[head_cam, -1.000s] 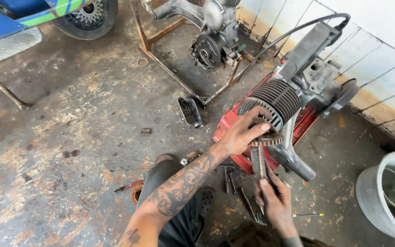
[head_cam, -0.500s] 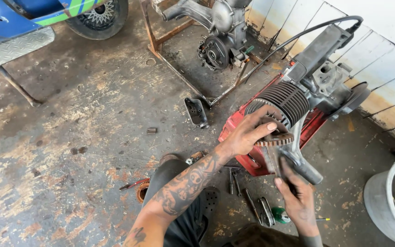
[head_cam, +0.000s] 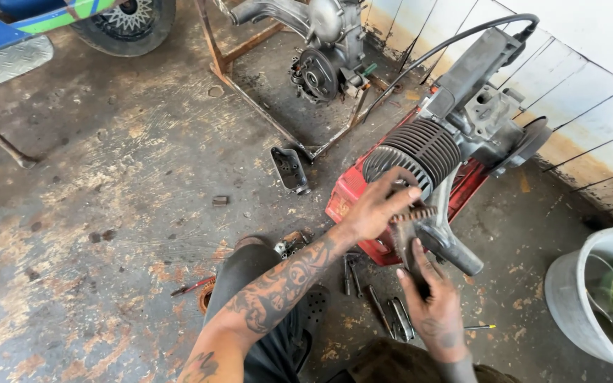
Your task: Cleaning a motorcycle engine gear using a wire brush and a cloth.
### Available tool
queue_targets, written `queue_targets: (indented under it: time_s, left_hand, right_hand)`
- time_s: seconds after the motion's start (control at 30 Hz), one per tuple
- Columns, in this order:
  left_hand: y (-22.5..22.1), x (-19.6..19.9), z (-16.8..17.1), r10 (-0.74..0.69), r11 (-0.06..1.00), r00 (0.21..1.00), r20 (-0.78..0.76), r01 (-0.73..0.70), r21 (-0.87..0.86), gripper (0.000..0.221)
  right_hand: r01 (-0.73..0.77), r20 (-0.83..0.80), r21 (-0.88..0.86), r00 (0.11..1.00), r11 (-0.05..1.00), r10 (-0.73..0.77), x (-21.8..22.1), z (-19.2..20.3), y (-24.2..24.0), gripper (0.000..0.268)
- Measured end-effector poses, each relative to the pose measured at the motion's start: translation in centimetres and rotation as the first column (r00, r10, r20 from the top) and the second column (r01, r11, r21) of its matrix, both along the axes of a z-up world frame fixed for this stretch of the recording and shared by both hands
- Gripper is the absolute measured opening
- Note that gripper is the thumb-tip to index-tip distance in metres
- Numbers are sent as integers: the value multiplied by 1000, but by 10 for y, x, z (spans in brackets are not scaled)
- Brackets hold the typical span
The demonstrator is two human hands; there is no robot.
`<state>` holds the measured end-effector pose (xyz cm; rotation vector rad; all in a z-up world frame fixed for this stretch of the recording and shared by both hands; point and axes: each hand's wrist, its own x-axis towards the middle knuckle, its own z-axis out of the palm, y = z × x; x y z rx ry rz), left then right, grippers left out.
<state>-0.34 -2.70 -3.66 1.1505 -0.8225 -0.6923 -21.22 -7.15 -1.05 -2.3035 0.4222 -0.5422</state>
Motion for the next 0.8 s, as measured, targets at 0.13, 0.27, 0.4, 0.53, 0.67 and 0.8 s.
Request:
queue_targets:
  time_s: [0.13,0.27,0.4,0.53,0.67,0.8]
  left_hand:
    - [7,-1,14,68,977,997,-46,-76,-201,52]
    - [-1,-5,3,-2,999,1000,16,2,-52,63]
    - [4,7,9,-3,964,997,-72,-16,-265,46]
    - [12,-6,22,-30,993,1000,-9,29,-112,54]
    - [14,-1,22,10,998,1000,3,-10,-68,66]
    - [8,-7,14,5,999,995,97,-9,35,72]
  right_hand:
    - [-49,-37,93,998,994,52,-13,15,-23,59]
    - [-5,-55,58,998,998,8,-6,16,-9,57]
    - [-34,-96,180,994,983,52,-15,53,-20,56]
    - [6,-66,42,998,999,-3,-11,17,-15,57]
    - [-45,-93,189,994,981,64,-20,25,-28,58]
    - [-9,-71,57,997,998,13,-9,11,-9,56]
